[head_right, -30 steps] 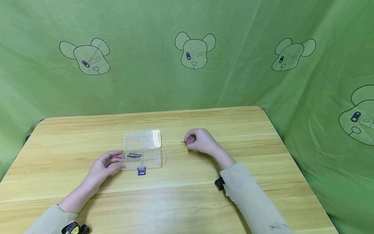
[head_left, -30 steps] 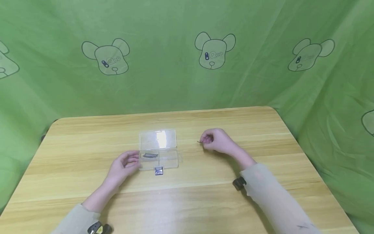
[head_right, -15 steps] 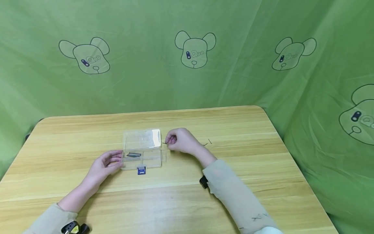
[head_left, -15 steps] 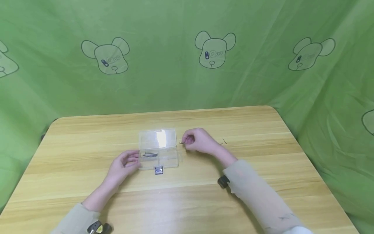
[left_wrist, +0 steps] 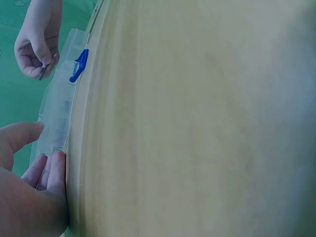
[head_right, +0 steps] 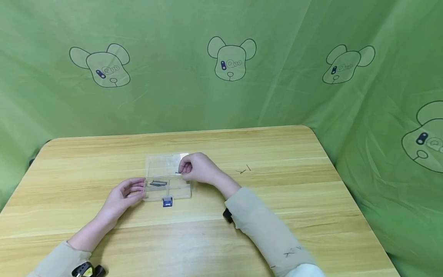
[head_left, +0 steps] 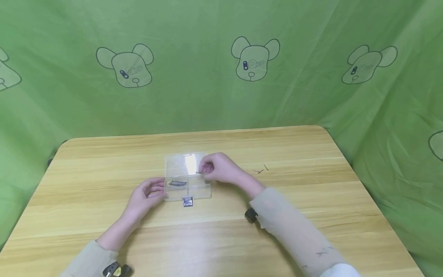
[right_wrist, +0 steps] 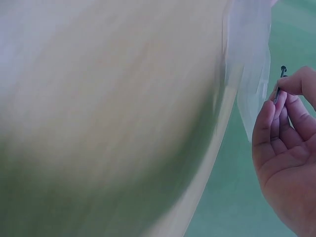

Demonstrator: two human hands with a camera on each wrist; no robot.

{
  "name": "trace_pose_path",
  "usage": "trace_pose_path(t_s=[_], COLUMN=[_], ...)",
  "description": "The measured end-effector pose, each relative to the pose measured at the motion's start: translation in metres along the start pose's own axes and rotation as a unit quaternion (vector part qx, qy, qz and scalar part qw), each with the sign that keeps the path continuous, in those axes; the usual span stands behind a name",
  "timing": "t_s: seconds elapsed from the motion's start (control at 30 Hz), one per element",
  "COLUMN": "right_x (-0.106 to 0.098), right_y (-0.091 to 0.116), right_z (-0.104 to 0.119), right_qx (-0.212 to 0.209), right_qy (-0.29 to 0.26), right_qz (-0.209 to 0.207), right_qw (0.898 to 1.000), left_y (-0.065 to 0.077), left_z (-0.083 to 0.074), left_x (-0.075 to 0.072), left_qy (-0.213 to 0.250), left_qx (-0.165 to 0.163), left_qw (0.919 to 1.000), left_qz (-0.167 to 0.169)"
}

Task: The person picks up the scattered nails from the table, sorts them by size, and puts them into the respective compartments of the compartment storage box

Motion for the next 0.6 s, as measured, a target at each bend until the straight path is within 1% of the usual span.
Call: trace_pose_path(t_s=[0.23,0.6], right_x=[0.015,0.031], right_y=[-0.009,-0.022], right_z=[0.008,0.022], right_qx=[-0.011,-0.037], right_qy=[0.008,0.009], right_qz=[0.009,0.019], right_qw=[1.000,0.999], left_y=[0.000,-0.001], left_z=[0.000,0.002], left_x=[0.000,0.000], left_qy=[0.007,0.012], left_qx=[-0.006,0.001], left_qw=[1.0000,0.9999], left_qz=[0.000,0.000])
Point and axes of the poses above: each hand's wrist, its own y-axis away from the middle knuckle, its own x-axis out of the palm, z = x × y, the point moved 4 cm from there along -y, towards the middle knuckle, and after that the axes turned 5 degrees about -y, right-handed, at the moved point
